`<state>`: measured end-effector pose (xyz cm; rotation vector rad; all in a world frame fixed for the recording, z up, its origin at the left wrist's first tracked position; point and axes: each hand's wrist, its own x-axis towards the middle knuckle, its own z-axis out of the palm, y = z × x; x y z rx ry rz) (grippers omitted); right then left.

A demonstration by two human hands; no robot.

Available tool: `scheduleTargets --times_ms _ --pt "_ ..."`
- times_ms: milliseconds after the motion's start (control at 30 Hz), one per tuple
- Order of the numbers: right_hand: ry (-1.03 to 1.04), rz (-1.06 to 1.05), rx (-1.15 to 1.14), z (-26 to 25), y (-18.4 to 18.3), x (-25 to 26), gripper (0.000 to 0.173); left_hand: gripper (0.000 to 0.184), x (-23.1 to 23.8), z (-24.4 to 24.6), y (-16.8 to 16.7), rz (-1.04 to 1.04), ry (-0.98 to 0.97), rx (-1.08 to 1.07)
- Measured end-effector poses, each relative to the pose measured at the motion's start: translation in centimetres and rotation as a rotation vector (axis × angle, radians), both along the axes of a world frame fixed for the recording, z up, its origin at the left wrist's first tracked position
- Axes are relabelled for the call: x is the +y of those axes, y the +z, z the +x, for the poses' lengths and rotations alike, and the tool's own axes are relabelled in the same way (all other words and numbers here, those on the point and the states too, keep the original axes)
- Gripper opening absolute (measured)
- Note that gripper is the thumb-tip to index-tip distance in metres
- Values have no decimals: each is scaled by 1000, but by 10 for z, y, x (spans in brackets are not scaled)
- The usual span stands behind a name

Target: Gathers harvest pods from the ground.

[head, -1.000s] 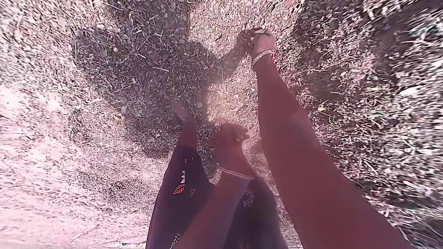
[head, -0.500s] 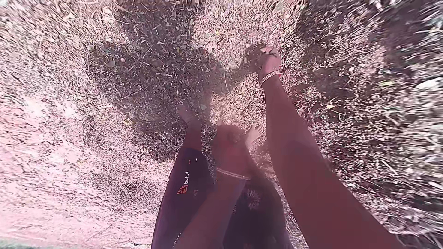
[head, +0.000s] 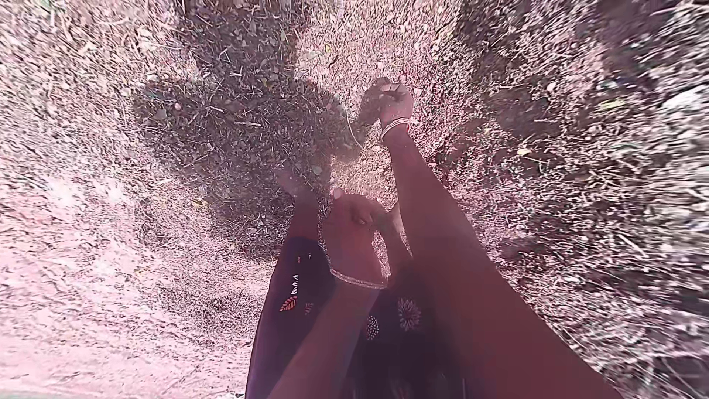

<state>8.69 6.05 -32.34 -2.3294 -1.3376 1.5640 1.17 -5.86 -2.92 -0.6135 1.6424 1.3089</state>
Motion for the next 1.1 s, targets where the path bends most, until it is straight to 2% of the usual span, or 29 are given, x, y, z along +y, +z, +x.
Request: scheduleTargets --times_ms 67,167,233,267,333,400,433,467,533,600,667,733,800,867,900,933,1000,1033,1100 --pt "72 -9 -169 1 4 20 30 54 -3 4 -1 91 3 46" --pt "366 -102 -373 3 1 47 40 49 -11 5 1 180 -91 138" --pt "524 -181 -352 5 -4 58 47 38 -19 -3 2 253 -231 199" --pt "530 -199 -298 9 -6 61 45 35 -23 -8 2 269 -283 206" --pt "345 -149 -84 22 -7 57 34 36 -29 -17 2 247 -321 194" --pt "-3 -54 166 30 6 45 19 41 -30 -20 3 196 -304 159" --pt "-164 -20 288 30 21 40 11 44 -27 -19 2 173 -273 140" --pt "-277 -5 404 29 41 34 10 45 -24 -16 2 151 -234 114" --pt "-358 -20 592 29 90 20 19 47 -18 -9 0 103 -143 66" --pt "-322 -31 733 32 140 0 32 46 -12 -1 1 34 -30 13" --pt "-252 -49 901 37 188 -21 35 45 -8 6 3 -19 52 -26" --pt "-62 -65 1095 40 227 -36 28 44 -5 8 1 -42 118 -58" --pt "135 -51 1199 38 255 -45 31 49 -7 6 -1 -22 153 -115" --pt "111 21 1199 35 247 -42 31 55 -12 -1 -8 90 103 -187" --pt "42 86 1140 32 227 -35 32 56 -15 -5 -11 173 82 -232" --pt "12 167 979 26 202 -24 34 56 -16 -9 -13 242 77 -274" --pt "206 265 497 14 140 12 34 55 -15 -11 -14 340 76 -340" --pt "371 237 254 6 113 32 36 54 -15 -11 -13 364 85 -363" --pt "644 137 -62 -14 70 69 48 53 -15 -4 -13 370 106 -386"
